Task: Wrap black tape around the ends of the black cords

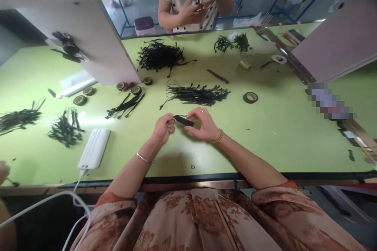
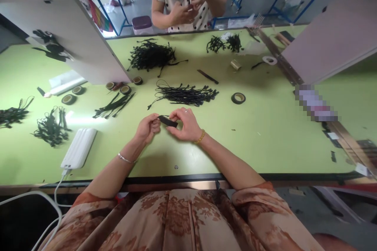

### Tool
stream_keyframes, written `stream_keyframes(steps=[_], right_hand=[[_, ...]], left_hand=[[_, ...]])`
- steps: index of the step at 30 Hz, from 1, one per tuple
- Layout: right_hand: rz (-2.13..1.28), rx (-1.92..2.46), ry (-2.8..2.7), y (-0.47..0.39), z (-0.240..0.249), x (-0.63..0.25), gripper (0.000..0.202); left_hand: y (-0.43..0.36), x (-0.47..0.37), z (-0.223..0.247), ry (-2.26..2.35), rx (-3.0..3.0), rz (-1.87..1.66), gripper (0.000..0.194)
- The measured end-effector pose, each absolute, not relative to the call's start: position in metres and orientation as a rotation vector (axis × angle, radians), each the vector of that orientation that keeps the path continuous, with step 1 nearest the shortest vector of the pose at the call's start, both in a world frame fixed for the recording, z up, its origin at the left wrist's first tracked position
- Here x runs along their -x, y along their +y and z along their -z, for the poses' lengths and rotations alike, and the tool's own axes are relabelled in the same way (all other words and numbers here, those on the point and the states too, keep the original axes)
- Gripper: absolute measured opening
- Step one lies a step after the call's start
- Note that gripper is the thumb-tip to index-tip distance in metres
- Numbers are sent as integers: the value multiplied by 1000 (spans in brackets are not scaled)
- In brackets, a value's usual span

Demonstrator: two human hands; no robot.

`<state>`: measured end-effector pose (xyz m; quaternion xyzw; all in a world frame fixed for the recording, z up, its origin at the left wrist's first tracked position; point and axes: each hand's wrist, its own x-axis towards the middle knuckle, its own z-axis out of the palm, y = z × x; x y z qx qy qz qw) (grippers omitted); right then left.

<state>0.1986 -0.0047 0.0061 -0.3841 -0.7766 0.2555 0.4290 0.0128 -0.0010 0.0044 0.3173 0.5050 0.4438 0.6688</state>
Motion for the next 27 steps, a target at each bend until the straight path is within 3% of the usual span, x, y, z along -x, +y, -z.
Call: stream_keyframes(steps=[7,13,20,27], right_hand=[[-190,1079,-2173,-7,5,-196,16],[-97,1132,-2270,-4,12,-199,18],[-57,1084,-2300,-1,15,-201,15],[16,1005,-2345,1,17,-201,13]], left_hand=[[0,-11,6,1226,-855,-1083,33],[4,-3,16,1358,-1417,-1014,35],[0,-2,15,1375,-1588,-848,20],[4,2,15,1443,-1700,-950,11]])
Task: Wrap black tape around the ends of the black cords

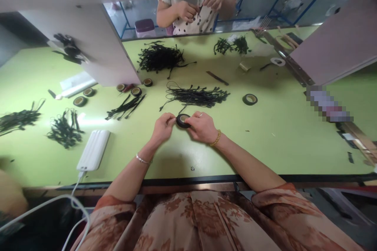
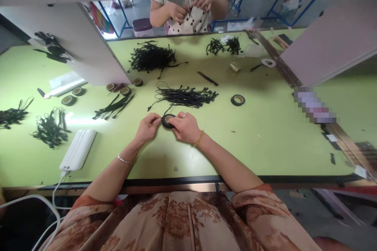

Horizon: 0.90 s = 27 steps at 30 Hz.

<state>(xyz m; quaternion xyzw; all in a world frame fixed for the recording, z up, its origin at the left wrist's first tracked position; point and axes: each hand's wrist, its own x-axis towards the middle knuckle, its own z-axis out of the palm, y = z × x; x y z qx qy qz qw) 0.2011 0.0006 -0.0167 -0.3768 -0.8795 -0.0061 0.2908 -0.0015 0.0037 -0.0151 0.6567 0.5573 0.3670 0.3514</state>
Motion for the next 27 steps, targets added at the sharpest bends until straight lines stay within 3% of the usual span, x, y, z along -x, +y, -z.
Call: stream_keyframes(steps=[8,13,18,23,27], right_hand=[[79,948,-2338,0,17,-199,12],[-111,1039,-2348,-2,9,-199,16],[-869,1167,-2028,0,0,-203,45],[-1815,1107,-1077,10,-4,-202,62],[-2000,956,-625,13,-5,-196,72]], left_hand=[[9,6,15,1172,-1121,-927,30],[10,7,12,1070,-1133,-887,36],[0,-1,9,1171,-1445,-890,24],[-6,-3,6,1308,-1838,-835,19],[-8,-8,5,1229,-2272,-723,22]])
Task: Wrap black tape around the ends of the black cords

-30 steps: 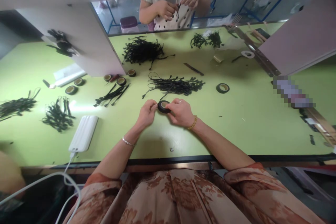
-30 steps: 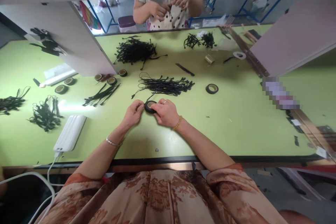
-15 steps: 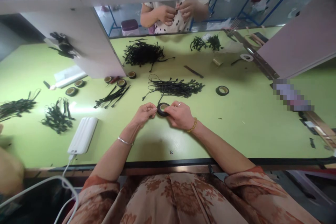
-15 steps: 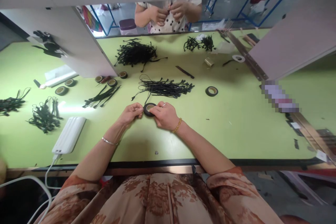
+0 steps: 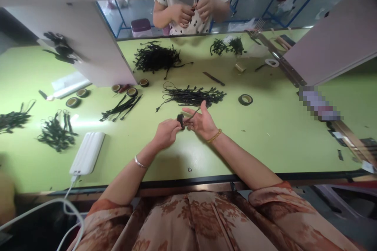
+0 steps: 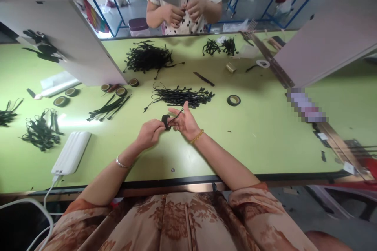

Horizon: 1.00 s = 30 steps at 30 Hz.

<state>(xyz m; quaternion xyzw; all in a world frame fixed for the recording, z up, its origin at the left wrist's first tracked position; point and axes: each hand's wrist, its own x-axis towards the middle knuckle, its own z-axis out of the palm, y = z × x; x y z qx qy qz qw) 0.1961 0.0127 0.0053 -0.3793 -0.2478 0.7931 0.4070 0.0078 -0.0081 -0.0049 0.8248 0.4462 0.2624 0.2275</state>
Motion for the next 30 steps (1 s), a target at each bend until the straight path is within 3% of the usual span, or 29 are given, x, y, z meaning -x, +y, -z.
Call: stream_keyframes(steps=[5,10,18,30], right_hand=[[-1840,952,-467,10,-2,-191,41],[-1734,997,-437,10,2,-190,48],[-1706,963,-511,8,1,-191,48],[-1514,897,-1238,4,-8,-212,43]], left_hand=[[-12,-17,9,1251,-2532,-555,23],[-14,-17,10,1571,-2327,-628,22],[-16,-20,4,1531,-2188,-449,17],[-11,-9,0,1562,-1934,-592,9]])
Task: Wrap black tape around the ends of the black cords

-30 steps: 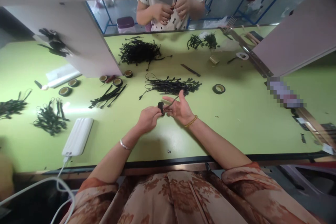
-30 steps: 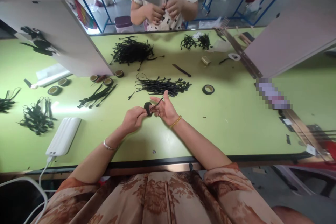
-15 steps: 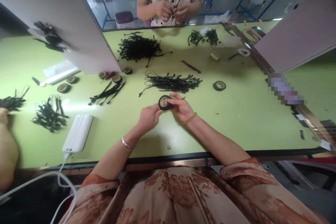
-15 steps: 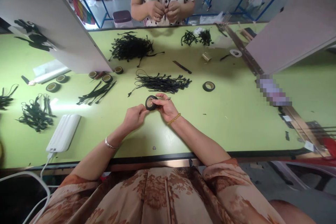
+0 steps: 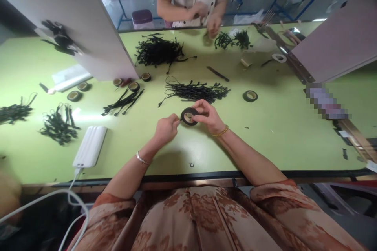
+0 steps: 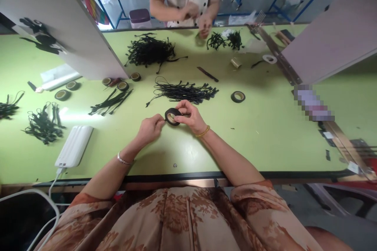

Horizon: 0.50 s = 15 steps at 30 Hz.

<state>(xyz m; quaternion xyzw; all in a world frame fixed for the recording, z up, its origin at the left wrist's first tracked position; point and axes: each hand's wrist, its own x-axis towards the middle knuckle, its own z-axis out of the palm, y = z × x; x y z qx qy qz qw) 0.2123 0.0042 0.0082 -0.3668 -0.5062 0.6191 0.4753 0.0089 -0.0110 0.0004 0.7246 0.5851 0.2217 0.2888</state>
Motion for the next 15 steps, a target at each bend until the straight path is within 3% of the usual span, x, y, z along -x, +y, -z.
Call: stream_keyframes(steps=[9,15], right_hand=[[-869,911,-2044,12,-16,-232,28],[-582,932,-2177,13,-13,-232,20]], left_hand=[[4,0,11,1093,-950,-750,34],[7,4,8,1013,-817,-743,32]])
